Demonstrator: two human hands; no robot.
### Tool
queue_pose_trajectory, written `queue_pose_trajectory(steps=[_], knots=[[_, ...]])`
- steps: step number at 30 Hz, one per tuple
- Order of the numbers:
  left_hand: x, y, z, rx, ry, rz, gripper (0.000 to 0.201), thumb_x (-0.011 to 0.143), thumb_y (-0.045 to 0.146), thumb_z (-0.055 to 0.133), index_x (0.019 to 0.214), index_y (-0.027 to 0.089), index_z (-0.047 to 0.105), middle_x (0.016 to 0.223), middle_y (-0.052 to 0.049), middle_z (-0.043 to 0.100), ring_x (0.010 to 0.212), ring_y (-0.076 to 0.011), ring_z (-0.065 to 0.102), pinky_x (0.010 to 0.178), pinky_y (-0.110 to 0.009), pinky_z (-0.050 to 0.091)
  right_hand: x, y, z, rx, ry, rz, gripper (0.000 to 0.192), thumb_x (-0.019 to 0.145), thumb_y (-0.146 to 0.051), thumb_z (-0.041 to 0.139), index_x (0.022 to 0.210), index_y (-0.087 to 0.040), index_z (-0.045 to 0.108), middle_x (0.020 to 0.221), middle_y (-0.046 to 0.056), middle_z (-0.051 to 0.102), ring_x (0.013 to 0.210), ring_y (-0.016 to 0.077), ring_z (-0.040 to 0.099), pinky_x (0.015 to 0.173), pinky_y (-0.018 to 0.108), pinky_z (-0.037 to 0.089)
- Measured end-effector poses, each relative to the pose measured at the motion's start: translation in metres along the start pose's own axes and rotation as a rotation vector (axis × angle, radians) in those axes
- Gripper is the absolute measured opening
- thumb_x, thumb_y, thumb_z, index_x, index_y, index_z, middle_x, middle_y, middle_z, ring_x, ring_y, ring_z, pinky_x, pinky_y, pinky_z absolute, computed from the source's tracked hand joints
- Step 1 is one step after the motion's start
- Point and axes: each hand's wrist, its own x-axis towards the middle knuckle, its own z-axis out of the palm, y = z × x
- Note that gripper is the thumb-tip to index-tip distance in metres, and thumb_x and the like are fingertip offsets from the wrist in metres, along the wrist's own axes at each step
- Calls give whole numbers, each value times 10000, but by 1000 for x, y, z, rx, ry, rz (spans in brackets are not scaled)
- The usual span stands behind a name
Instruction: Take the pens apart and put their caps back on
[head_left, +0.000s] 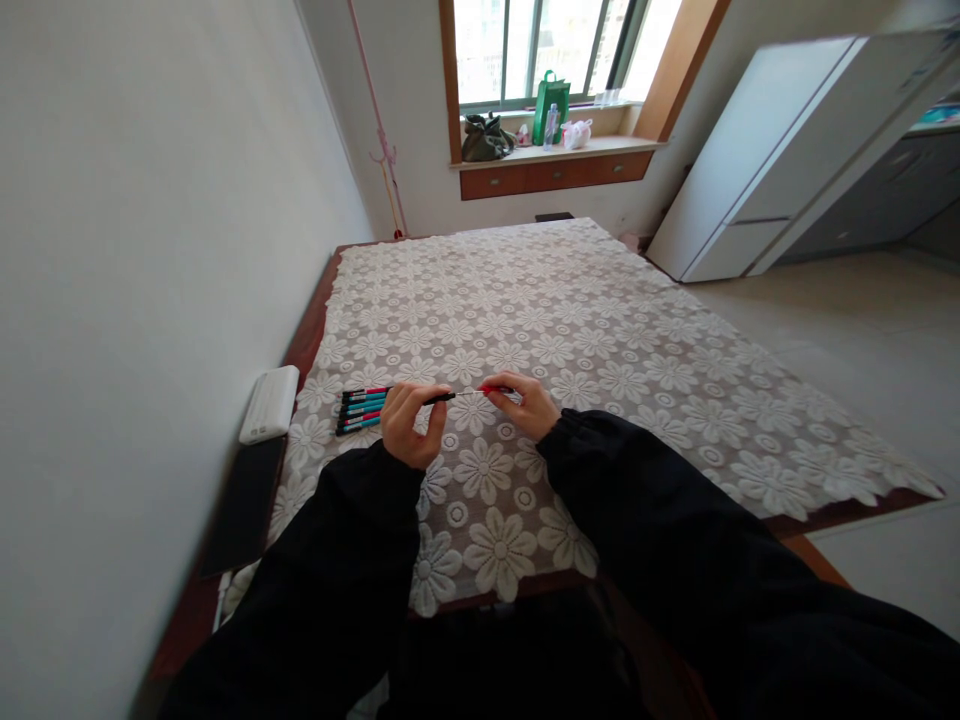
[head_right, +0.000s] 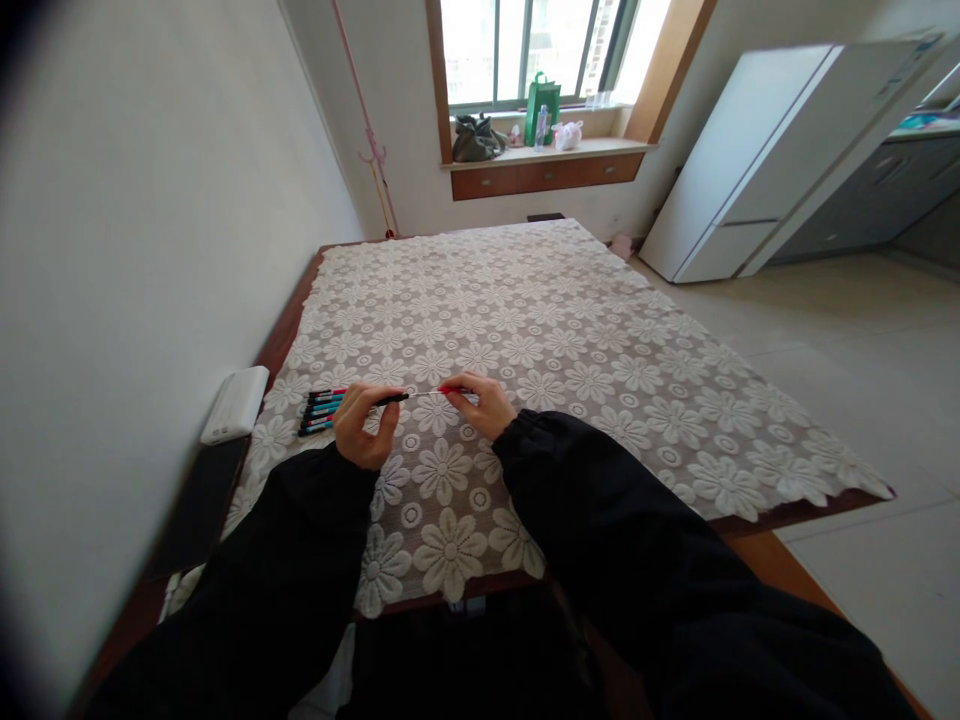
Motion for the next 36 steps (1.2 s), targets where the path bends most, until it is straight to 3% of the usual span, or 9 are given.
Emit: queue_pose_trajectory(steps=[11, 20, 36], knots=[[1, 0, 0, 30, -13, -16, 147, 913, 262, 594, 1006, 244, 707, 932, -50, 739, 890, -225, 664, 817, -403, 551, 0, 1, 0, -19, -1, -15, 156, 933, -288, 610, 992, -217, 736, 940, 49, 727, 897, 198, 665, 828, 351, 523], [0, 0, 0, 27, 41, 14, 144, 905, 249, 613, 1013, 246, 709, 925, -46, 736, 888, -222, 667, 805, -399, 556, -1, 2, 1, -6, 2, -2, 153, 926, -283, 615, 986, -211, 736, 944, 55, 723, 894, 197, 668, 822, 350, 534], [-1, -8, 5, 139, -130, 16, 209, 905, 247, 653, 1086, 285, 749, 983, -32, 766, 950, -235, 676, 877, -409, 538, -1, 3, 0, -52, -26, -59, 168, 949, -294, 615, 1011, -213, 749, 955, 61, 720, 894, 199, 677, 826, 350, 540]])
